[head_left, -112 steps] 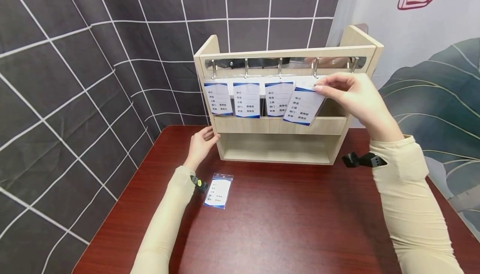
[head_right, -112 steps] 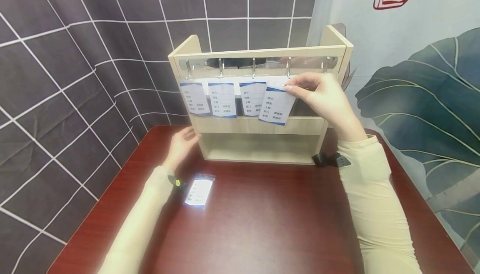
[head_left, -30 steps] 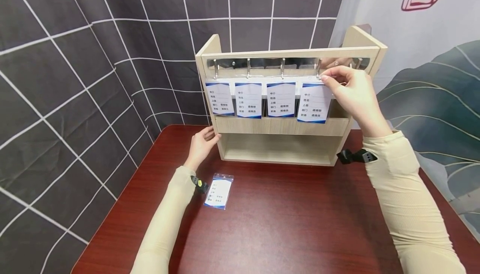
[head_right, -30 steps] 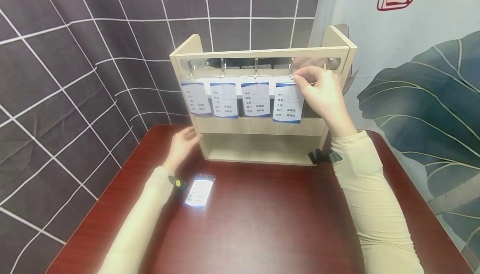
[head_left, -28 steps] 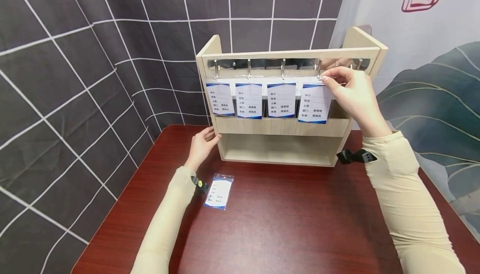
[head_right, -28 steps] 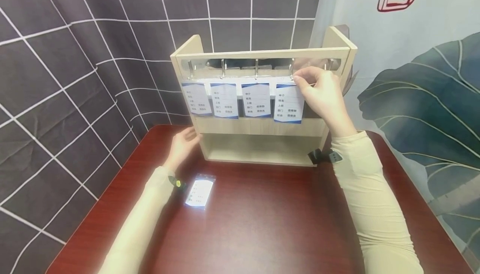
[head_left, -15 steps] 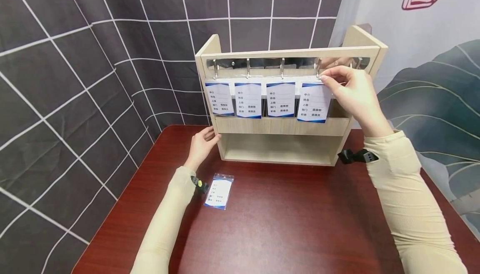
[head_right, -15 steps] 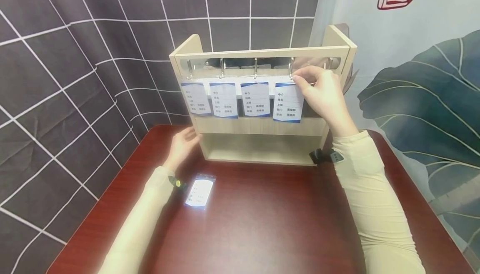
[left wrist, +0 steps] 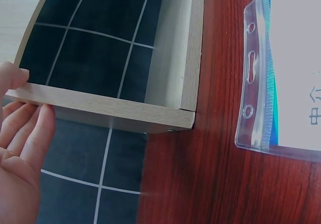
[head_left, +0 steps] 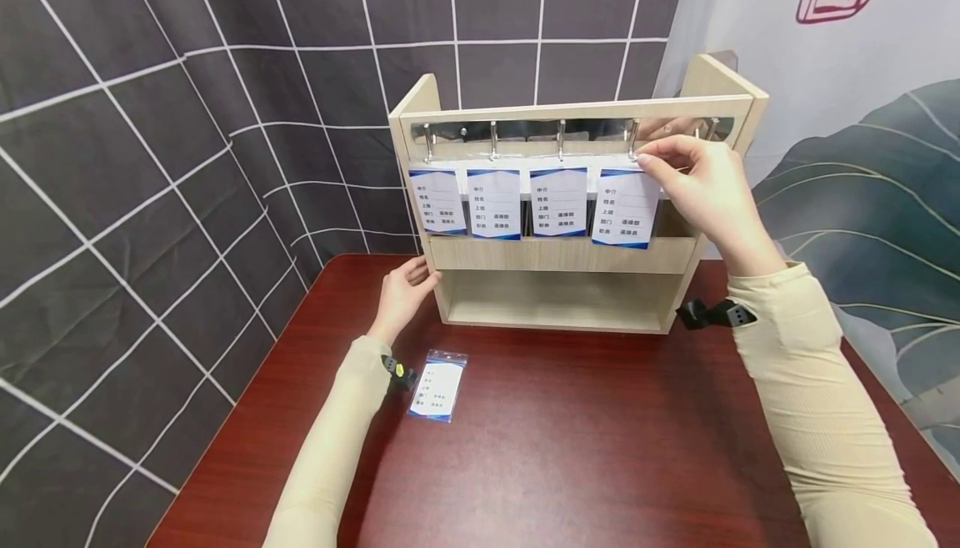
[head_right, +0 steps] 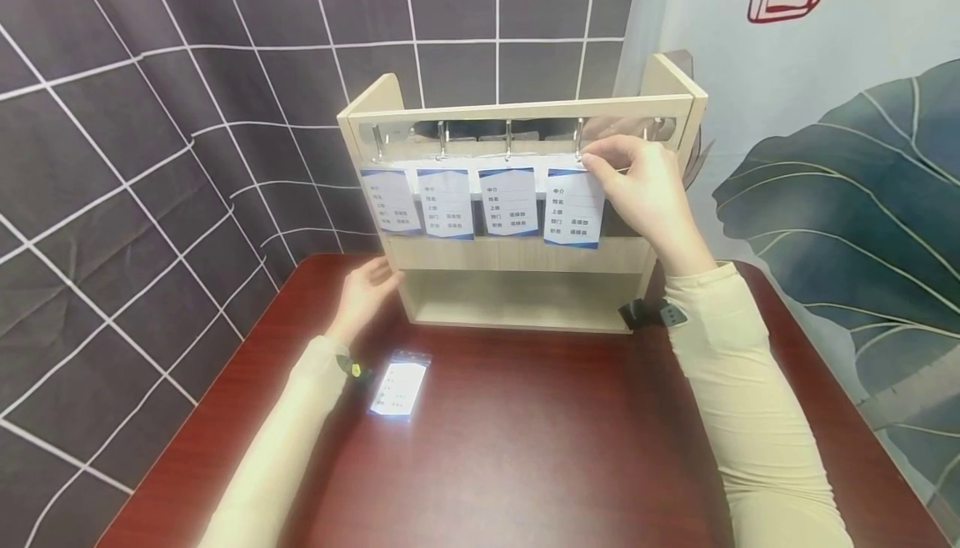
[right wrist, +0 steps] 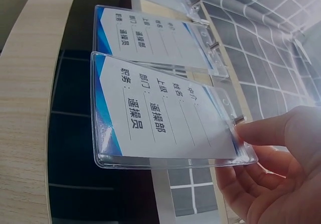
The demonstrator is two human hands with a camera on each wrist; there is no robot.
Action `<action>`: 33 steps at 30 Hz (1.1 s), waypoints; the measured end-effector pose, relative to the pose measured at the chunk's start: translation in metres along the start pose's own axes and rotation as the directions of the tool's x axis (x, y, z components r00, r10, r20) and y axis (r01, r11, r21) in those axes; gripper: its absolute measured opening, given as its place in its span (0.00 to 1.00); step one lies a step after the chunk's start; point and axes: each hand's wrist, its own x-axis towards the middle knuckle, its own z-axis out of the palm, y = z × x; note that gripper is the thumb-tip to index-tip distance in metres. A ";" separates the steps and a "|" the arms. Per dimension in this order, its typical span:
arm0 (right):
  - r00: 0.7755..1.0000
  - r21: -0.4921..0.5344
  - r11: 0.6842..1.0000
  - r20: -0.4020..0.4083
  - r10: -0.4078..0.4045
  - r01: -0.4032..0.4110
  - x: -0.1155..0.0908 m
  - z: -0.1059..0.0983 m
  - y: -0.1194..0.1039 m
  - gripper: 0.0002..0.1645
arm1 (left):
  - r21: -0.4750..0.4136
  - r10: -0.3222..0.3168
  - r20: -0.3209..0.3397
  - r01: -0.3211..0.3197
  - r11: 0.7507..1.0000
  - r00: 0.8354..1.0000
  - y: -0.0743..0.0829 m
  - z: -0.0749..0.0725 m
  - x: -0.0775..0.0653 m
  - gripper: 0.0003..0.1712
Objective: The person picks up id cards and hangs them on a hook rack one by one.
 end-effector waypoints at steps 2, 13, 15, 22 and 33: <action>1.000 -0.001 1.000 0.001 -0.002 0.002 0.000 0.000 0.000 0.21 | -0.003 -0.002 -0.002 0.002 1.000 1.000 0.000 0.000 0.000 0.28; 1.000 -0.010 1.000 0.003 -0.008 0.008 -0.004 -0.002 -0.004 0.21 | -0.007 -0.005 -0.001 0.005 1.000 1.000 0.001 0.002 0.001 0.28; 1.000 -0.008 1.000 0.002 -0.011 0.011 -0.004 -0.004 -0.005 0.21 | -0.004 -0.002 -0.001 0.002 1.000 1.000 0.001 0.001 0.001 0.28; 1.000 -0.026 1.000 -0.024 -0.010 0.009 -0.006 -0.010 -0.008 0.21 | 0.009 0.011 0.000 -0.011 1.000 1.000 0.000 0.000 0.003 0.29; 0.996 -0.006 1.000 -0.086 -0.007 0.006 -0.011 -0.018 -0.006 0.21 | -0.004 0.000 0.003 0.000 1.000 1.000 0.000 -0.001 0.001 0.29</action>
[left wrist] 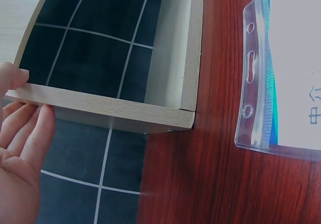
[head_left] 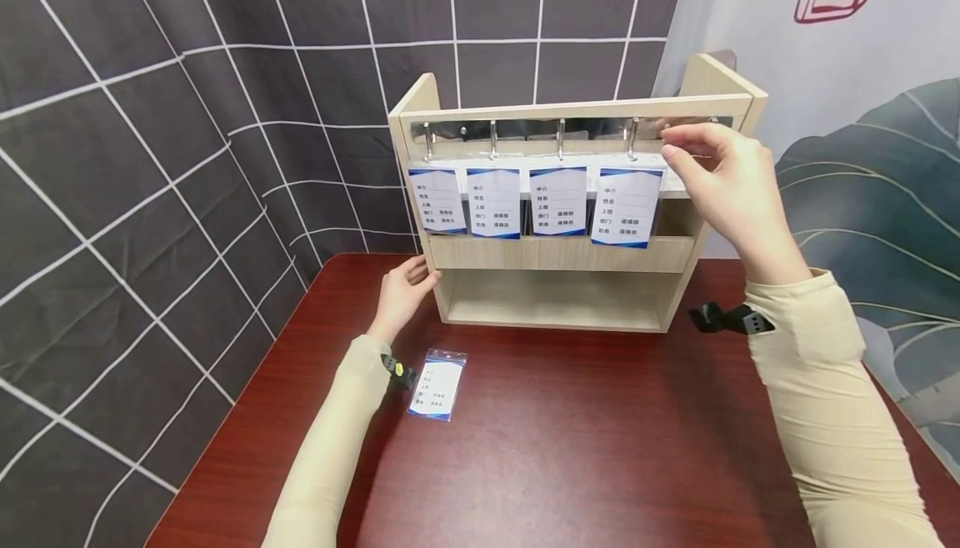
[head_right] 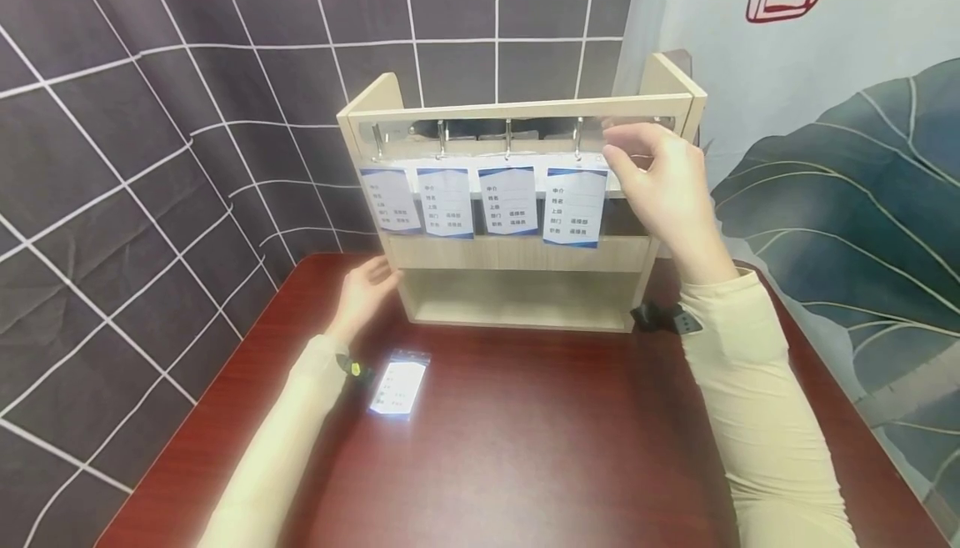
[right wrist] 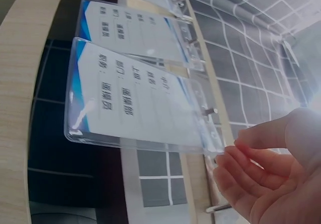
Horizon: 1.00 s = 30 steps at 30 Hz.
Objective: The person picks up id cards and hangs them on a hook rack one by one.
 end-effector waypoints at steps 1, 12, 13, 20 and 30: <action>1.000 0.008 1.000 -0.008 0.002 -0.002 0.000 -0.001 0.000 0.21 | -0.002 -0.002 0.002 0.002 1.000 1.000 0.000 0.000 0.000 0.29; 0.999 0.108 0.994 -0.043 0.007 -0.003 -0.010 -0.019 -0.004 0.19 | -0.006 -0.012 0.001 0.012 1.000 1.000 -0.001 0.000 0.001 0.29; 0.999 0.113 0.994 -0.039 0.005 -0.001 -0.011 -0.019 -0.005 0.19 | -0.006 -0.012 0.003 0.012 1.000 1.000 0.000 0.000 0.001 0.29; 0.999 0.120 0.992 -0.011 -0.034 0.035 -0.016 -0.013 -0.010 0.18 | -0.002 -0.005 0.007 0.005 1.000 1.000 0.000 0.000 0.000 0.29; 0.988 0.156 0.977 0.010 -0.152 0.149 -0.027 0.013 -0.027 0.14 | 0.069 0.011 0.048 -0.014 0.998 0.999 -0.001 -0.005 0.003 0.30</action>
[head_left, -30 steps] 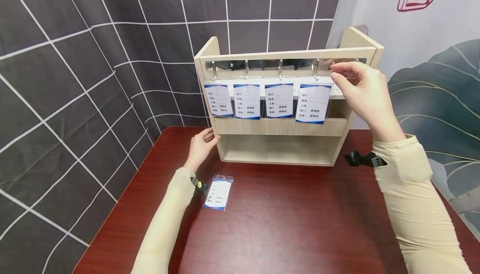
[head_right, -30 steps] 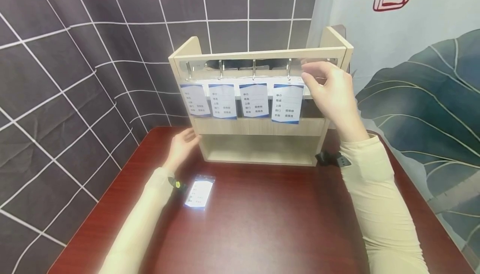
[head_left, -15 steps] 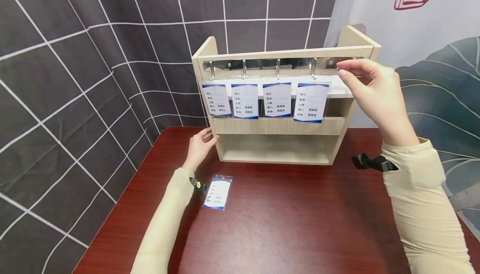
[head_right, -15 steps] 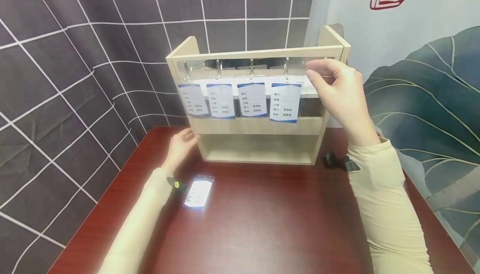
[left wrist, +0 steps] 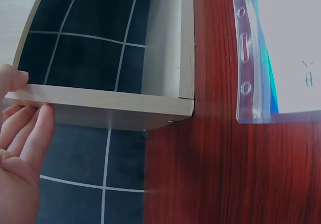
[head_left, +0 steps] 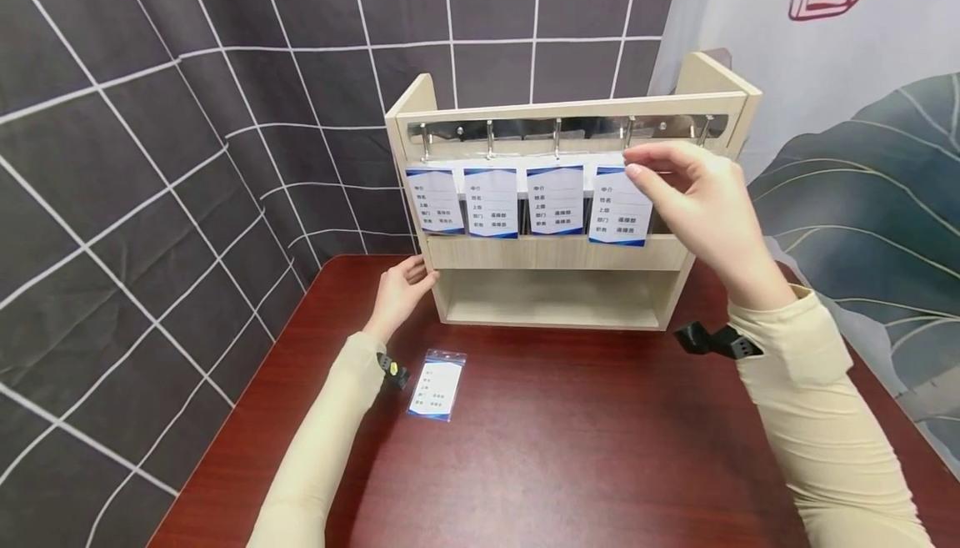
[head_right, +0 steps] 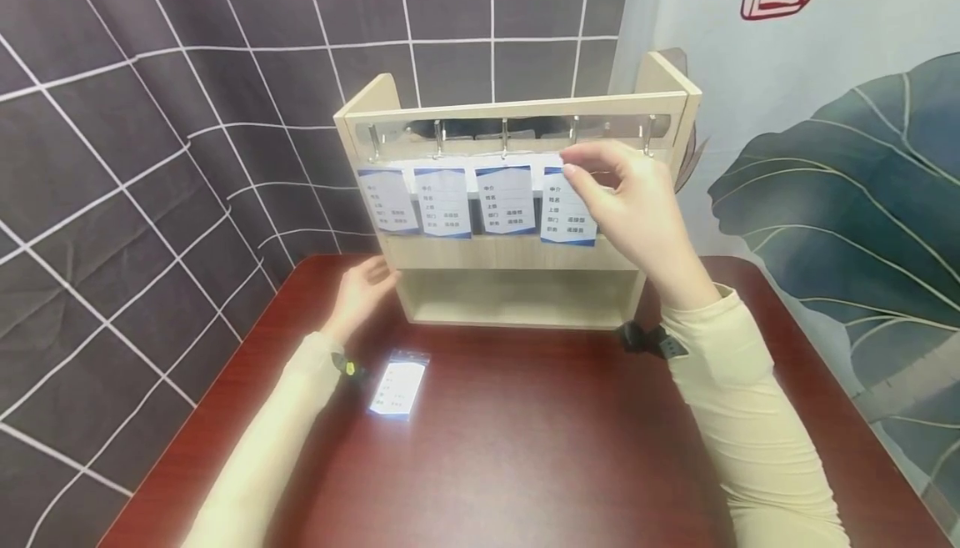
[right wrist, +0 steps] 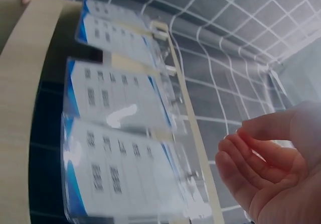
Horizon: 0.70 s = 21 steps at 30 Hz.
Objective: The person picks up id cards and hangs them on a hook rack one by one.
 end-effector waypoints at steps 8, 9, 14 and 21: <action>0.992 0.061 0.998 0.122 -0.018 0.010 -0.004 0.025 -0.007 0.15 | 0.033 0.002 0.019 -0.003 0.999 1.000 0.004 -0.003 0.002 0.30; 0.991 0.068 0.998 0.136 -0.013 0.004 -0.005 0.028 -0.007 0.15 | 0.034 0.005 0.018 -0.006 0.999 1.000 0.005 -0.003 0.002 0.30; 0.985 0.075 0.997 0.169 -0.023 0.011 -0.010 0.047 -0.006 0.14 | 0.034 0.005 0.026 -0.006 0.999 1.000 0.009 -0.003 0.003 0.29; 0.969 0.145 0.989 0.246 -0.025 -0.011 -0.021 0.078 -0.001 0.13 | 0.044 -0.001 0.027 0.000 0.999 1.000 0.004 -0.002 0.002 0.29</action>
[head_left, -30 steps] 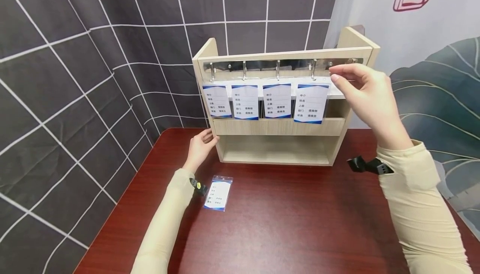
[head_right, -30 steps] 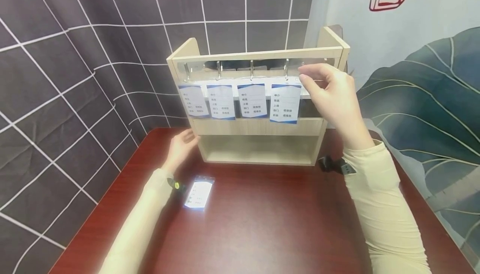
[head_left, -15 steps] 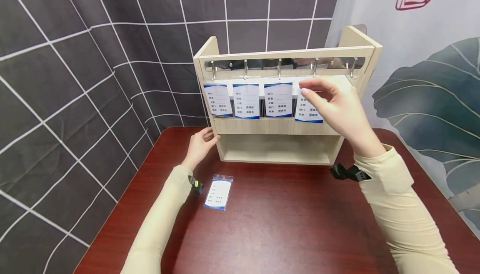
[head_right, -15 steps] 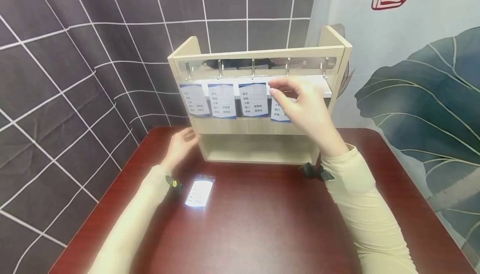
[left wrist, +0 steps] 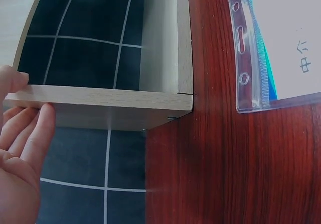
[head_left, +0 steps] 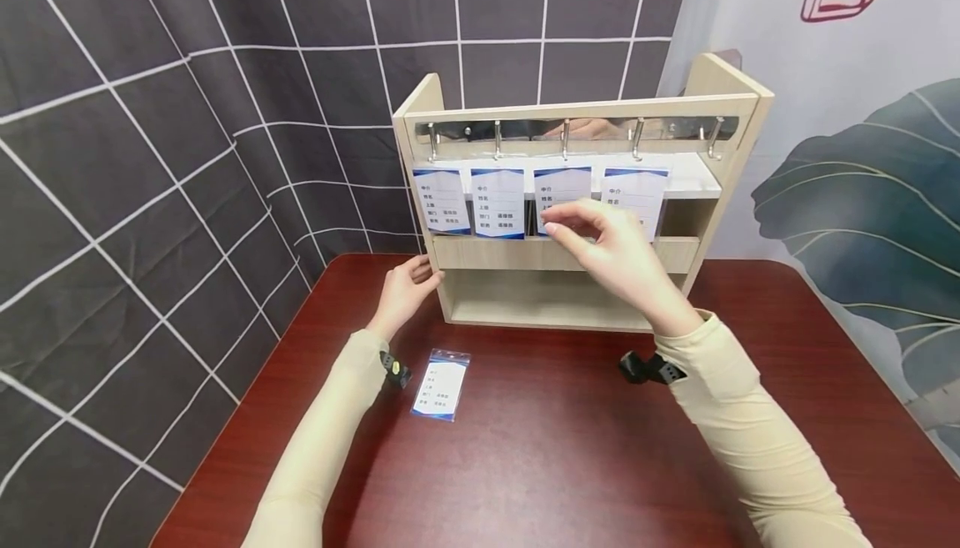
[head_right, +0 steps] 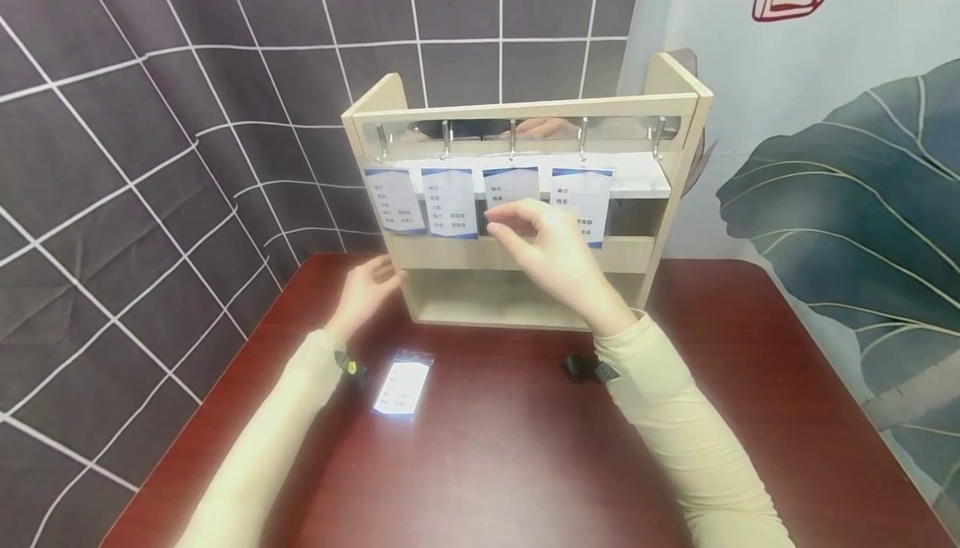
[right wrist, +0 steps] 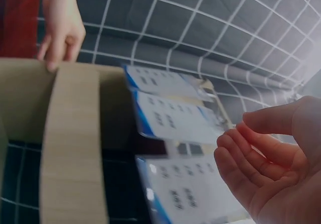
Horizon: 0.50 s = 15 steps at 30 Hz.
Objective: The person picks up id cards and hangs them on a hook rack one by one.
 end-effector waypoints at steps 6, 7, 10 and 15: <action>1.000 0.014 1.000 0.030 0.006 -0.007 -0.005 0.024 0.009 0.12 | -0.003 0.014 -0.009 -0.014 1.000 1.000 -0.003 0.001 0.001 0.29; 0.999 0.016 1.000 0.033 0.012 -0.013 -0.007 0.028 0.011 0.11 | 0.000 0.013 -0.009 -0.013 1.000 1.000 -0.003 0.001 0.001 0.29; 0.998 0.020 0.999 0.044 0.035 -0.036 -0.010 0.040 0.017 0.11 | 0.001 0.010 -0.010 -0.010 1.000 1.000 -0.003 0.000 0.000 0.29; 0.993 0.025 0.995 0.077 0.095 -0.097 -0.015 0.056 0.028 0.12 | 0.004 0.011 -0.010 -0.011 1.000 1.000 -0.002 0.001 -0.001 0.30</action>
